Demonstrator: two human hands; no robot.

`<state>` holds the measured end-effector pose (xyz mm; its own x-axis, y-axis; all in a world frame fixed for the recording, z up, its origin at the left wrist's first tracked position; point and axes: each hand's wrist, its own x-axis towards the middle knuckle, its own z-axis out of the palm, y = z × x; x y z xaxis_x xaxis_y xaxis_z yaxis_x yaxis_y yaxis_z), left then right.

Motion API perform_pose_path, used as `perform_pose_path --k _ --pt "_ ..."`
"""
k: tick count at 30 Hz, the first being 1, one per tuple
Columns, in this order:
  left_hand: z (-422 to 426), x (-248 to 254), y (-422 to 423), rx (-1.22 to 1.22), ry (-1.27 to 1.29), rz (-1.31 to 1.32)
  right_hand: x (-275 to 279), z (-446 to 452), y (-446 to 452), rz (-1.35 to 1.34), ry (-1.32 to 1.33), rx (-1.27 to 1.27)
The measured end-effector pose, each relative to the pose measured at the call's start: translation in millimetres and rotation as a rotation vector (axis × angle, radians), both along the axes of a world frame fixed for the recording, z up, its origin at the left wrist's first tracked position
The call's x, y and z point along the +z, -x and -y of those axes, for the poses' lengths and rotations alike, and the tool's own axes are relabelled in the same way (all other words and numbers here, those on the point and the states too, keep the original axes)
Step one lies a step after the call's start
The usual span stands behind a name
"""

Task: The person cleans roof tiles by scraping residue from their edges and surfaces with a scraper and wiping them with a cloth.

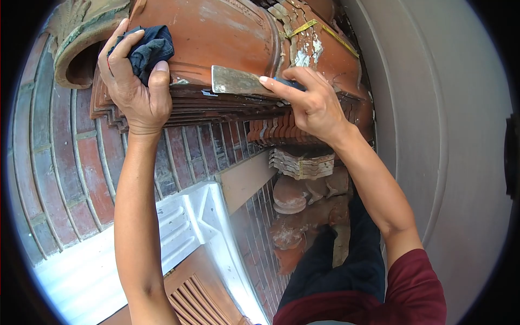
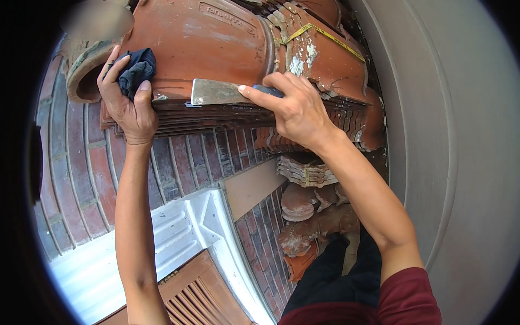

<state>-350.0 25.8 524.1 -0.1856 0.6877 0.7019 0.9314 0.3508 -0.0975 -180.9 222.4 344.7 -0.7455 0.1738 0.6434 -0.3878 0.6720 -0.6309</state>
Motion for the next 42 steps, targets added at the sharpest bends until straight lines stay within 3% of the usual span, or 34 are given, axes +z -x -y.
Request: perform_pose_path --k 7,11,17,23,32,36,40,42 --pt "-1.3 1.4 0.6 -0.008 0.007 -0.01 -17.5 -1.4 -15.6 0.073 0.027 0.014" --pt "0.1 1.2 3.3 -0.009 0.01 -0.029 2.0 17.0 8.3 -0.073 0.048 -0.027" --pt "-3.0 2.6 -2.3 -0.019 0.031 -0.058 -79.2 61.7 -67.2 0.095 0.17 -0.12" --pt "-2.5 1.9 1.9 -0.016 0.006 -0.172 -97.9 109.9 -73.3 0.174 0.426 -0.358" --pt "-5.6 2.1 -3.1 0.015 -0.042 -0.235 -61.9 122.0 -26.8 0.199 0.48 -0.289" --pt "-3.8 1.9 0.4 0.005 -0.049 -0.238 -71.1 130.7 -40.0 0.357 0.496 -0.34" --pt "-5.8 -2.1 4.5 0.002 -0.065 -0.249 -41.2 133.6 -17.1 0.172 0.504 -0.301" --pt "-6.5 -0.4 3.9 0.012 -0.073 -0.24 -49.3 131.2 -21.0 0.227 0.467 -0.326"
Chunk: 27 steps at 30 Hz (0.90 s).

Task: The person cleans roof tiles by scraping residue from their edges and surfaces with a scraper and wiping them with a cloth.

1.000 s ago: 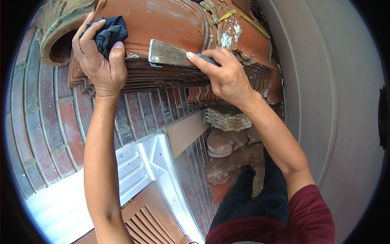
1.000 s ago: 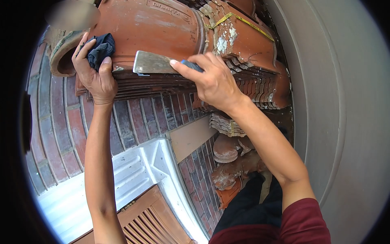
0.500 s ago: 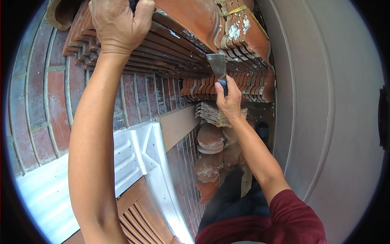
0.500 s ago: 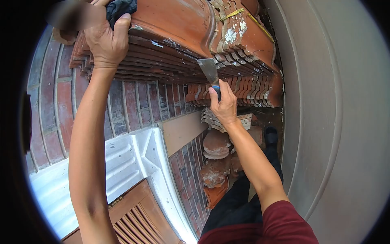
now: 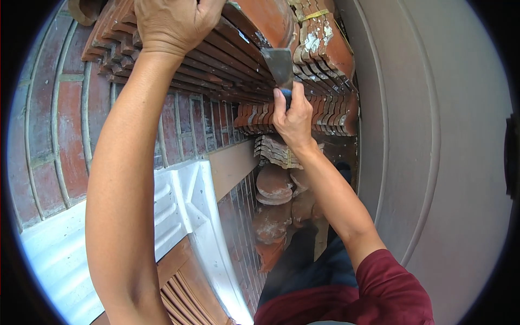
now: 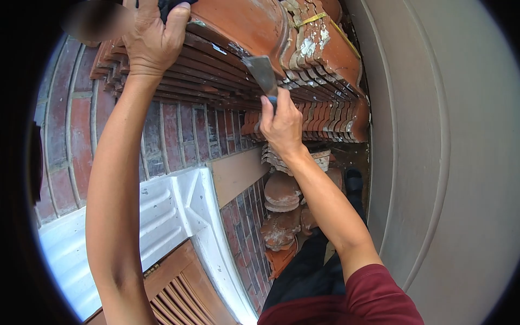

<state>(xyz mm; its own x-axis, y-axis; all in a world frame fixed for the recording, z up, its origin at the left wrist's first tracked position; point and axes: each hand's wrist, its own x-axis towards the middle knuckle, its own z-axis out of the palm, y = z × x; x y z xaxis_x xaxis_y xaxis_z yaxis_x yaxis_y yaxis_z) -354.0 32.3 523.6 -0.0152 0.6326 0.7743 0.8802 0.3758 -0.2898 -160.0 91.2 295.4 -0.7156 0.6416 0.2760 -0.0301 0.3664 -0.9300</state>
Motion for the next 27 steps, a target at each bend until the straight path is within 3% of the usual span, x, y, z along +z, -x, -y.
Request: perform_pose_path --k 2,7,11,17,27 --pt "-0.2 1.8 -6.4 0.011 -0.001 0.022 -16.0 2.8 -11.4 0.054 0.03 0.003" --pt "0.6 0.9 -6.2 0.023 -0.008 0.019 27.2 3.3 7.2 -0.112 0.01 0.017" --pt "-0.2 1.2 -6.0 0.024 -0.013 0.023 9.6 -2.4 -0.6 -0.043 0.009 0.026" --pt "2.1 -0.2 -7.9 0.021 -0.001 0.024 53.4 -6.6 1.0 -0.083 0.031 0.079" --pt "0.8 2.2 -9.2 0.022 0.008 0.048 72.0 -1.1 -2.4 -0.052 0.144 0.078"
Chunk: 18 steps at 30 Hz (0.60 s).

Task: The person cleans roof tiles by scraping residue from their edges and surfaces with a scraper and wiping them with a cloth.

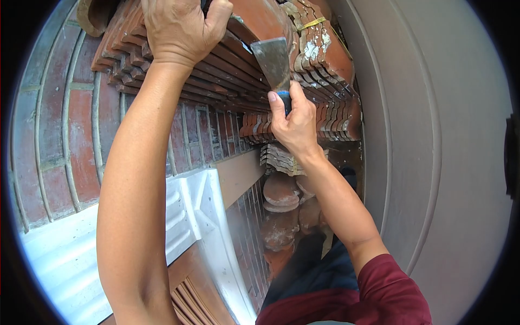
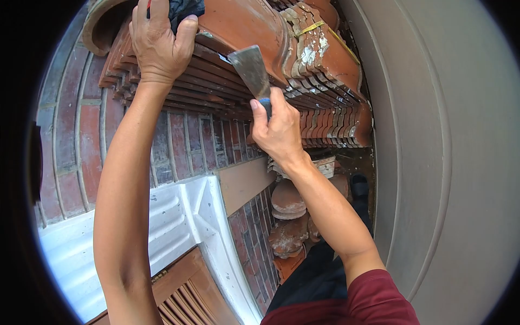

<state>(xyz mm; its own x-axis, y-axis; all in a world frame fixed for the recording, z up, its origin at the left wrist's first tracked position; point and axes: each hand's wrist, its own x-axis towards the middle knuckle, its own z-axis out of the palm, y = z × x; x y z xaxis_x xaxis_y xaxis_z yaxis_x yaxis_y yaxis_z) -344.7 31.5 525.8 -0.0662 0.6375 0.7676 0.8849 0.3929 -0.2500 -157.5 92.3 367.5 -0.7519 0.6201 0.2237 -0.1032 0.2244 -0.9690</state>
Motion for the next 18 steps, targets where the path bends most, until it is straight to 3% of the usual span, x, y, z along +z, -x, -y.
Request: perform_pose_path --k 7,11,15,18 --pt "-0.4 -0.6 1.9 0.009 0.011 -0.026 -8.2 11.6 -7.3 0.048 0.11 -0.015" --pt "0.3 -1.0 3.0 0.0 0.021 -0.03 -40.4 6.6 -5.7 0.055 0.002 0.0" --pt "0.0 -0.3 -0.4 0.009 0.02 -0.014 -12.2 5.4 3.7 -0.049 0.011 0.002" --pt "-0.1 0.4 2.5 0.005 0.036 -0.025 -25.4 -0.9 0.5 0.011 -0.021 0.002"
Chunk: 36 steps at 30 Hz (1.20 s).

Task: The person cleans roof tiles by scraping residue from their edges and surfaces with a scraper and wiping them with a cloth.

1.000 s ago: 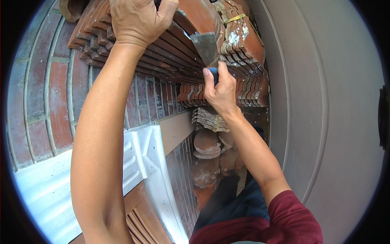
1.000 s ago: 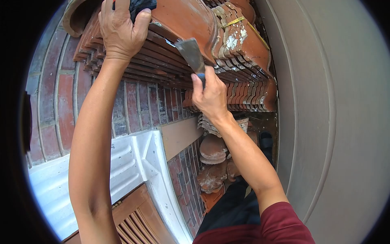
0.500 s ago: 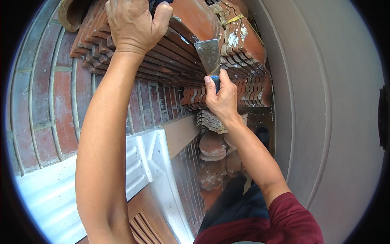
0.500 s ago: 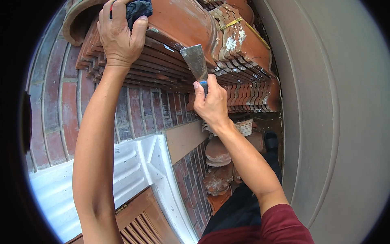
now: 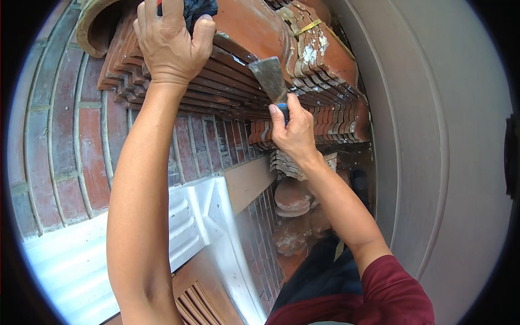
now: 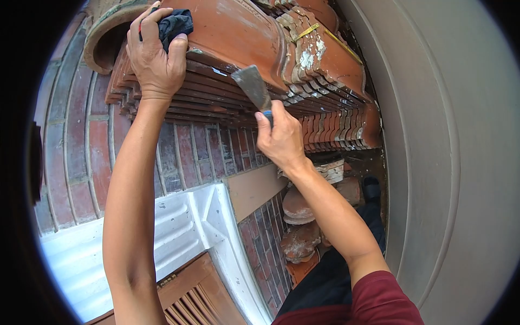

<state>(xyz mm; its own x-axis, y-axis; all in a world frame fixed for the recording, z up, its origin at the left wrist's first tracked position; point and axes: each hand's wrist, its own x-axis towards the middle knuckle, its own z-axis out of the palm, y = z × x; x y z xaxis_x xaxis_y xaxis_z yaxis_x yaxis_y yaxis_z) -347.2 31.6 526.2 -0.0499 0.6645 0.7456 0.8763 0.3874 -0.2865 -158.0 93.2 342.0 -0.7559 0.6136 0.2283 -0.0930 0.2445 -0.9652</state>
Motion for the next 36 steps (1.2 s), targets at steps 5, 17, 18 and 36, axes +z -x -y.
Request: perform_pose_path --k 5,17,18,36 --pt "6.4 -5.0 12.8 -0.025 0.019 0.019 16.0 2.2 3.5 -0.035 0.02 0.006" --pt "1.1 -2.0 0.1 -0.015 0.007 0.024 16.0 -5.8 11.7 -0.064 -0.06 0.038" --pt "3.6 -3.9 7.1 -0.04 0.012 0.027 5.2 -7.7 9.3 -0.071 -0.057 0.031" --pt "2.2 -1.0 5.9 -0.016 0.021 0.053 61.7 -84.2 29.0 0.134 -0.111 0.38"
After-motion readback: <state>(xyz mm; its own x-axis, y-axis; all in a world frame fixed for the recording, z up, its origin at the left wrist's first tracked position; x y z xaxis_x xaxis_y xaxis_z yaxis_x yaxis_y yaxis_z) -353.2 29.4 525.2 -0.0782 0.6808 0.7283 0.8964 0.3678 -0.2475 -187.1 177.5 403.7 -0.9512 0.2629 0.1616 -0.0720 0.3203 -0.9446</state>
